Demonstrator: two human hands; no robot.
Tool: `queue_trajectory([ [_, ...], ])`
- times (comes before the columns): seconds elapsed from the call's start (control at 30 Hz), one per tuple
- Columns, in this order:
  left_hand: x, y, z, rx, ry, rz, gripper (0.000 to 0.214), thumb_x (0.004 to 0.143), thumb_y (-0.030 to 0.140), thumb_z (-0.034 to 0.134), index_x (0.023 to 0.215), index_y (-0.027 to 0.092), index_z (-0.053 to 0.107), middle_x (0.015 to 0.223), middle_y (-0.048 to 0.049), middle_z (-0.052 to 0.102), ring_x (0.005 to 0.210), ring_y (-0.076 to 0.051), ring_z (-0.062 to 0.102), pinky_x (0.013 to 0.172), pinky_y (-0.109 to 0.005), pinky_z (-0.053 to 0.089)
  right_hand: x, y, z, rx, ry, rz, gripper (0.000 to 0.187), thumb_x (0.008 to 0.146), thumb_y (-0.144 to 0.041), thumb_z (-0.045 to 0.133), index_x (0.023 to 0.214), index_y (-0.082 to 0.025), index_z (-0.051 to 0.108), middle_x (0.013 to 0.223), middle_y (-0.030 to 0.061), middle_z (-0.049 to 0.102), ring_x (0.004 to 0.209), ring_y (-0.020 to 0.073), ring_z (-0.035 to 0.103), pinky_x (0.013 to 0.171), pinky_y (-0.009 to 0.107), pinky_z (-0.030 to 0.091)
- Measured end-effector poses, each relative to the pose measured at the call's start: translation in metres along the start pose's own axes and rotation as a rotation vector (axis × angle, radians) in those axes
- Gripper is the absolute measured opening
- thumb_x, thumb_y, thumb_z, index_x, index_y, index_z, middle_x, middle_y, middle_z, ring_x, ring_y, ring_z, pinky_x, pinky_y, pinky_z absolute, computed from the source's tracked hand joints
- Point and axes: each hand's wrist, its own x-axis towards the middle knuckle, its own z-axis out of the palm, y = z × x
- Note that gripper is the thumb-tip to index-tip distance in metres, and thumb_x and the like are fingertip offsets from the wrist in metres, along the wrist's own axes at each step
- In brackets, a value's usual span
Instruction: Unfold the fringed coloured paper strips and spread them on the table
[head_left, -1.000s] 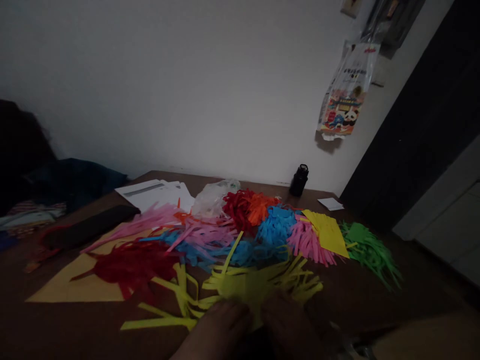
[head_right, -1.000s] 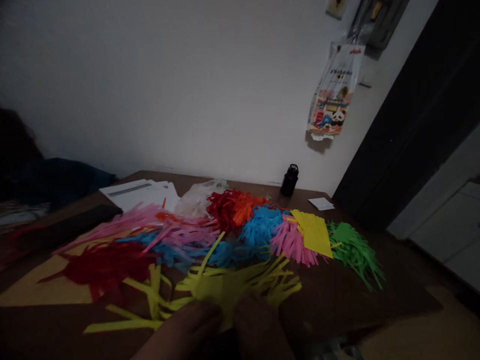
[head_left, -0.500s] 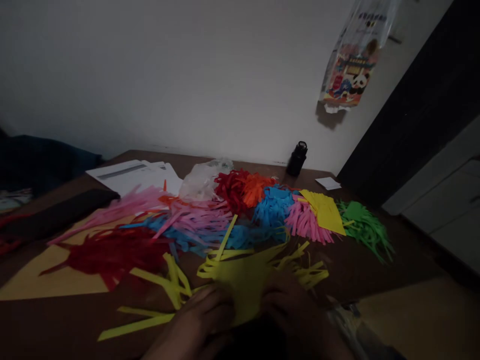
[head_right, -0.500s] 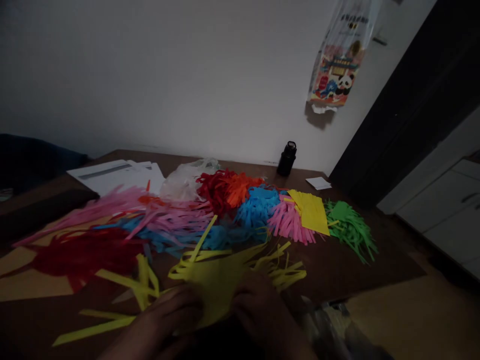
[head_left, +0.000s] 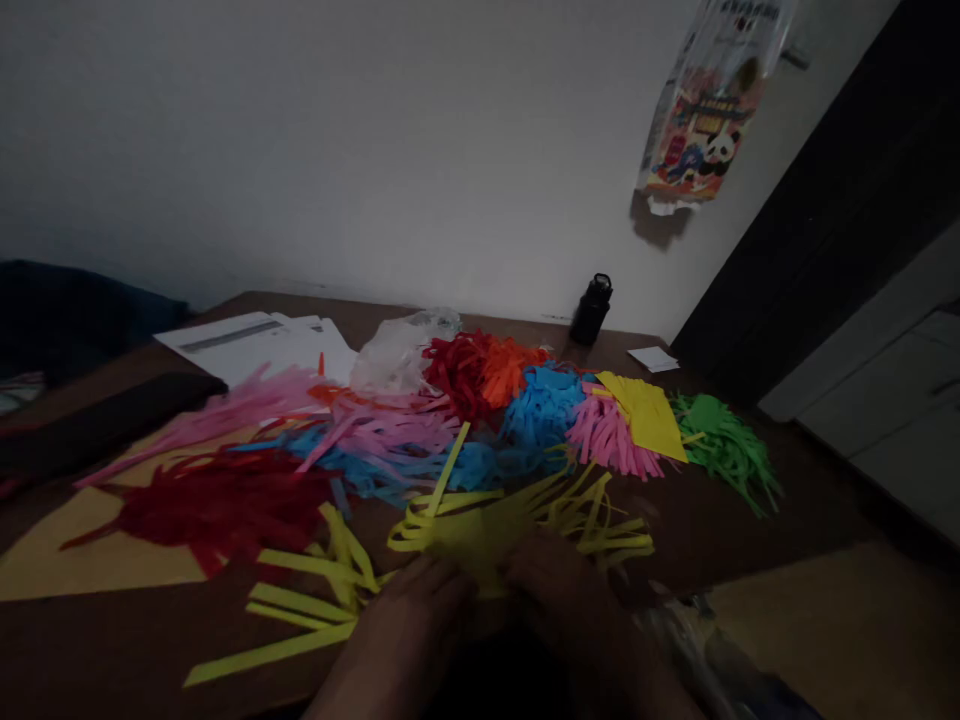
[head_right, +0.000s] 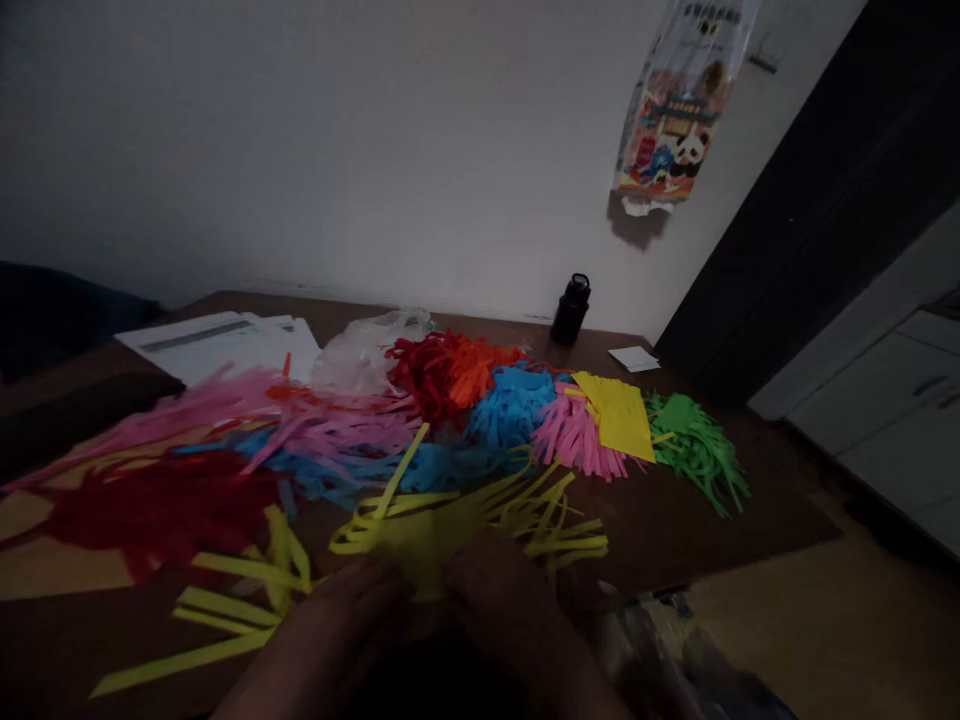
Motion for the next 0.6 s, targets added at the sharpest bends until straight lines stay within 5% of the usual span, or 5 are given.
queue_trajectory([
  [0.17,-0.013,-0.013,0.006,-0.037,0.12,0.055,0.04,0.08,0.004,0.05,0.105,0.027,0.071,0.117,-0.0035,0.071,0.108,-0.023,0.064,0.095,-0.035,0.05,-0.009,-0.001,0.003,-0.068,-0.031,-0.052,0.022,0.096,-0.007,0.038,0.09,-0.019,0.056,0.079,0.0032,0.068,0.079,0.0149,0.061,0.086,0.034,0.048],
  [0.43,-0.02,-0.034,-0.022,0.158,0.068,-0.192,0.045,0.083,0.007,0.048,0.117,0.025,0.069,0.125,-0.0056,0.07,0.116,-0.028,0.063,0.101,-0.048,0.047,-0.01,-0.007,0.007,-0.08,0.078,-0.009,0.02,0.093,-0.006,0.04,0.092,-0.019,0.055,0.077,0.0033,0.065,0.074,0.0157,0.061,0.08,0.032,0.05],
  [0.6,-0.016,-0.042,-0.017,0.223,0.173,-0.07,0.055,0.074,0.009,0.057,0.126,0.025,0.063,0.137,-0.0095,0.061,0.124,-0.032,0.055,0.103,-0.049,0.044,-0.011,-0.014,0.004,-0.11,0.047,-0.028,0.026,0.093,-0.003,0.033,0.093,-0.019,0.053,0.076,0.0028,0.065,0.074,0.0154,0.063,0.087,0.037,0.051],
])
